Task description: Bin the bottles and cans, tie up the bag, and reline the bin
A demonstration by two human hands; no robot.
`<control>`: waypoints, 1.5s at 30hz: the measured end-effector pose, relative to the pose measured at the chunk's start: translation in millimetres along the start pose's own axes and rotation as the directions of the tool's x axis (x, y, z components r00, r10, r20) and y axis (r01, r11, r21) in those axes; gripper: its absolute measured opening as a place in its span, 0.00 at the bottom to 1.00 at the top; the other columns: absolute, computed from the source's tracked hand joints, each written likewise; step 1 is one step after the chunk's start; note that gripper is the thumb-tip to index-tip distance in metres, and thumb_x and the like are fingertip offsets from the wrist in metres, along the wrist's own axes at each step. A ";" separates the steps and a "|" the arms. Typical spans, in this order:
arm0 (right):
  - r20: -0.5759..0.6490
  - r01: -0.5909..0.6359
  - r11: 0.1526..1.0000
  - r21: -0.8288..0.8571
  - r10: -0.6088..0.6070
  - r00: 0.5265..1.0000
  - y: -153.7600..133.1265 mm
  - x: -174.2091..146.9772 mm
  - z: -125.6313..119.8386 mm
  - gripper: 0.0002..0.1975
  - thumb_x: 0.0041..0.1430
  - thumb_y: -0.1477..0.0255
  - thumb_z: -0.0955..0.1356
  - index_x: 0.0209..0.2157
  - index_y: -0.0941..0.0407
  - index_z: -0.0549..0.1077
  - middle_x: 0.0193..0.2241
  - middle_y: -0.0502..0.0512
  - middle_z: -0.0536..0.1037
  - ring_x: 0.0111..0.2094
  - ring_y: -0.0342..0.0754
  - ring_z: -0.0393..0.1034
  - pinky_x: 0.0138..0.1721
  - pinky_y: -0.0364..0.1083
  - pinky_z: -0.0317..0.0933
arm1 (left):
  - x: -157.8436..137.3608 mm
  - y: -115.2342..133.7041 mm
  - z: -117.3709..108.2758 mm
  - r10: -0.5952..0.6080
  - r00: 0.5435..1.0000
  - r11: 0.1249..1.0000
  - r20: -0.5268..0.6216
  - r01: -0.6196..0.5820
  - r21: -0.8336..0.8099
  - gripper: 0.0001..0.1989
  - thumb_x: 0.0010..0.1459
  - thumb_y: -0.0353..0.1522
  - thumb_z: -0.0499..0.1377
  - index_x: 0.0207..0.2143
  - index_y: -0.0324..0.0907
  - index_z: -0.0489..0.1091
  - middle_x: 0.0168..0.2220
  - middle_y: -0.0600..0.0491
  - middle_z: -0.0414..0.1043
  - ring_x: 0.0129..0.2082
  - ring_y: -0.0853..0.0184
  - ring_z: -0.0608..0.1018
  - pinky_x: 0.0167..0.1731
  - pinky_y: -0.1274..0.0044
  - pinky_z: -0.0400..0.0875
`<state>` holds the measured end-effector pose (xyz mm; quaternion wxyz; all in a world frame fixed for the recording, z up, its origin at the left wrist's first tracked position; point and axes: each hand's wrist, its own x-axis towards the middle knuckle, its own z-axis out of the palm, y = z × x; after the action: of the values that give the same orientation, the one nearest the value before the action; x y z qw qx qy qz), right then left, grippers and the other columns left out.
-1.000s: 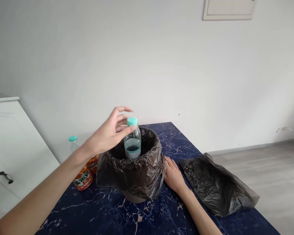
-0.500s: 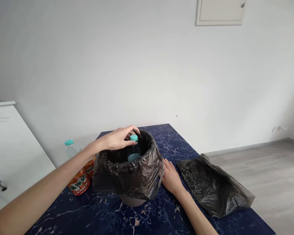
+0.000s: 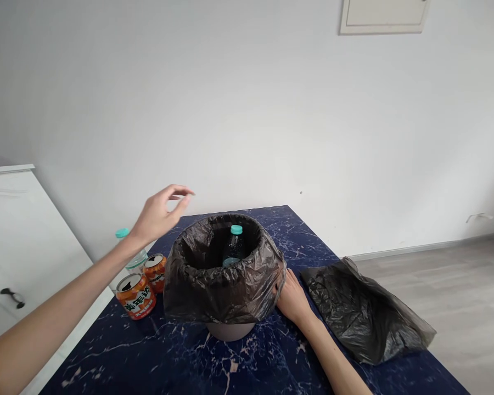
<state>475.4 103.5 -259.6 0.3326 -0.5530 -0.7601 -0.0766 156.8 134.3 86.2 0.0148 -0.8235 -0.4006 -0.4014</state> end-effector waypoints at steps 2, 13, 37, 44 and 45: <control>0.000 0.005 1.000 0.002 -0.005 1.000 0.4 -0.6 -0.2 0.28 0.71 0.70 0.59 0.69 0.60 0.69 0.66 0.69 0.73 0.68 0.62 0.67 0.69 0.65 0.61 | -6.4 -28.1 -10.7 -0.046 0.990 0.994 -0.132 0.059 0.095 0.16 0.70 0.41 0.55 0.51 0.42 0.74 0.55 0.45 0.79 0.57 0.55 0.78 0.60 0.61 0.72; -0.043 0.026 1.000 -0.002 -0.026 0.999 -3.5 0.2 -1.5 0.28 0.70 0.72 0.58 0.66 0.62 0.72 0.61 0.72 0.77 0.66 0.64 0.70 0.66 0.66 0.65 | -60.1 -148.1 -59.7 -0.462 0.871 0.831 -0.167 0.491 0.262 0.29 0.63 0.51 0.62 0.54 0.38 0.66 0.62 0.38 0.74 0.63 0.45 0.73 0.62 0.55 0.66; -0.048 0.025 0.999 0.047 -0.023 0.999 5.5 -2.2 7.8 0.28 0.71 0.70 0.59 0.69 0.60 0.70 0.63 0.69 0.76 0.68 0.63 0.67 0.68 0.67 0.62 | -22.1 31.5 -67.2 0.015 0.801 0.909 -0.598 -0.259 -0.325 0.10 0.68 0.41 0.64 0.40 0.45 0.71 0.40 0.52 0.80 0.47 0.62 0.83 0.56 0.64 0.75; -0.026 0.015 0.998 0.058 -0.013 1.000 2.7 -0.4 1.6 0.27 0.74 0.67 0.60 0.69 0.56 0.71 0.66 0.66 0.73 0.68 0.64 0.67 0.68 0.67 0.62 | -16.1 108.1 -42.1 -0.015 0.995 0.713 0.103 0.083 -0.697 0.11 0.71 0.43 0.63 0.40 0.46 0.76 0.43 0.52 0.79 0.49 0.61 0.79 0.49 0.67 0.74; -0.017 0.016 0.998 0.060 -0.015 1.000 1.7 0.3 -0.1 0.27 0.74 0.66 0.59 0.69 0.56 0.70 0.67 0.66 0.72 0.68 0.64 0.67 0.68 0.66 0.62 | -15.3 111.3 -34.4 0.001 0.986 0.715 0.169 0.118 -0.690 0.12 0.70 0.44 0.63 0.39 0.46 0.77 0.43 0.51 0.79 0.49 0.60 0.79 0.51 0.67 0.73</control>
<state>476.9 104.3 -259.8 0.3548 -0.5363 -0.7634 -0.0607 203.8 36.9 132.3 -0.3407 -0.7842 -0.2457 -0.4567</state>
